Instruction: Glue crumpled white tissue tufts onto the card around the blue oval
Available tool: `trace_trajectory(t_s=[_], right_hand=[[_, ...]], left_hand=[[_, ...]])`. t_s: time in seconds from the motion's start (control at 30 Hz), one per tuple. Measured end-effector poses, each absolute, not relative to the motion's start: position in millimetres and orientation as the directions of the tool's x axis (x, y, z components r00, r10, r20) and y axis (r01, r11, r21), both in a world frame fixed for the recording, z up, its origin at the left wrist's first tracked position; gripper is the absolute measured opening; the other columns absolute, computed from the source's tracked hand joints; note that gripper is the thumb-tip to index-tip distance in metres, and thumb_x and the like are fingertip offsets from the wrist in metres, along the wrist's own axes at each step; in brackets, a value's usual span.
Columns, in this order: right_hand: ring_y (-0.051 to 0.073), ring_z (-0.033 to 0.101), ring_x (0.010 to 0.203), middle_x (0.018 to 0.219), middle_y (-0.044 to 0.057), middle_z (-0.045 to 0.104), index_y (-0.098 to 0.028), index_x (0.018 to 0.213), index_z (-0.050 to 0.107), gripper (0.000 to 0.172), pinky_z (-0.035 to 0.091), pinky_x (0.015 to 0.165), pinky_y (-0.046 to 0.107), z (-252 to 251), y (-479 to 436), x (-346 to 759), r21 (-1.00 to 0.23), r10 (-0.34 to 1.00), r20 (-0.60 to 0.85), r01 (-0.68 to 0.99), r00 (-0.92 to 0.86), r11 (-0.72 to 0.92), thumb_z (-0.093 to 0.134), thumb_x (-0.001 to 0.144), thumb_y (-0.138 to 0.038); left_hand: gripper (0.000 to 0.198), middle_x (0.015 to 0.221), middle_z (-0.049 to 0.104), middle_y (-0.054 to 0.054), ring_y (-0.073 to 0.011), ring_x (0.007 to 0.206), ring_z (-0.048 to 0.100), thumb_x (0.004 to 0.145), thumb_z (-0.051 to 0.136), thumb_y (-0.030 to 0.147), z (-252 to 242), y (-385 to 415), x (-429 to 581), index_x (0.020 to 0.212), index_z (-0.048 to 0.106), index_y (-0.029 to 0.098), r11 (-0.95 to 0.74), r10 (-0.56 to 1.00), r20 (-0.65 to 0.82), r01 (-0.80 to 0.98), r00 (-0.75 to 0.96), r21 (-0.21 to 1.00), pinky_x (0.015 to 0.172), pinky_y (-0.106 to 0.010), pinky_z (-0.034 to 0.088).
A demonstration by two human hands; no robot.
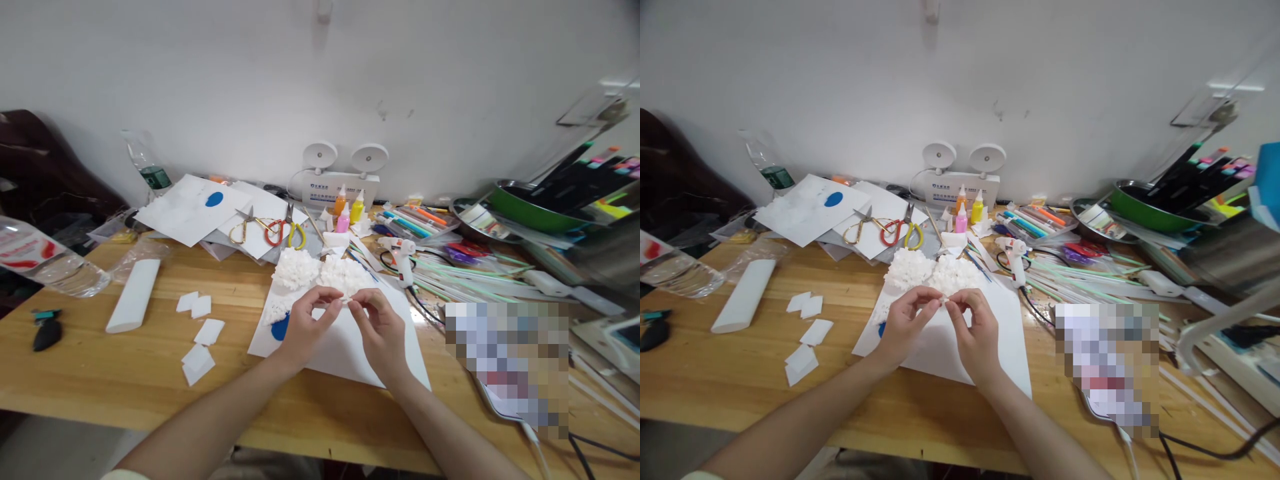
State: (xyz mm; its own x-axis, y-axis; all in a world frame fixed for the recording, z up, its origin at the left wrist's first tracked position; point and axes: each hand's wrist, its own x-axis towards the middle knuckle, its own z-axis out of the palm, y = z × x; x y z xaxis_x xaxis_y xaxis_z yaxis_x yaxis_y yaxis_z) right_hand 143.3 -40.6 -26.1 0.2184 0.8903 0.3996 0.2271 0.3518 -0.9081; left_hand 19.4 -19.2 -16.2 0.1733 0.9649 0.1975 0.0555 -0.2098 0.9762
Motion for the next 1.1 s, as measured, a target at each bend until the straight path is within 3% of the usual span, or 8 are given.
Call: trace_trajectory(t_s=[0.17, 0.5, 1.1], right_hand=[[0.014, 0.047, 0.071, 0.075, 0.002, 0.048, -0.020, 0.079, 0.052, 0.008, 0.041, 0.063, 0.027, -25.3, -40.7, 144.8, -0.933, 0.923, 0.341, 0.185, 0.180, 0.309, 0.052, 0.082, -0.028], [0.015, 0.048, 0.073, 0.075, 0.002, 0.049, -0.021, 0.077, 0.052, 0.010, 0.042, 0.068, 0.030, -25.6, -39.7, 145.3, -0.927, 0.937, 0.342, 0.186, 0.068, 0.325, 0.049, 0.083, -0.028], [0.014, 0.050, 0.070, 0.073, 0.001, 0.052, -0.020, 0.077, 0.054, 0.004, 0.041, 0.064, 0.029, -26.3, -37.9, 148.0, -0.895, 0.912, 0.393, 0.273, 0.115, 0.352, 0.054, 0.081, -0.022]], left_hand=[[0.012, 0.078, 0.062, -0.003, -0.0148, 0.078, 0.058, 0.078, 0.053, 0.028, -15.8, -17.6, 19.2, 0.077, 0.058, 0.017, -0.229, 0.962, 0.215, 0.069, 0.170, 0.971, 0.073, -0.027, 0.047], [0.013, 0.079, 0.061, -0.003, -0.0149, 0.078, 0.058, 0.080, 0.051, 0.029, -14.9, -16.3, 17.8, 0.080, 0.057, 0.017, -0.280, 0.945, 0.248, 0.137, 0.213, 0.950, 0.072, -0.026, 0.047], [0.015, 0.082, 0.062, -0.003, -0.0140, 0.079, 0.057, 0.081, 0.050, 0.028, -13.9, -18.8, 18.5, 0.083, 0.062, 0.017, -0.258, 0.949, 0.225, 0.135, 0.220, 0.957, 0.070, -0.024, 0.043]])
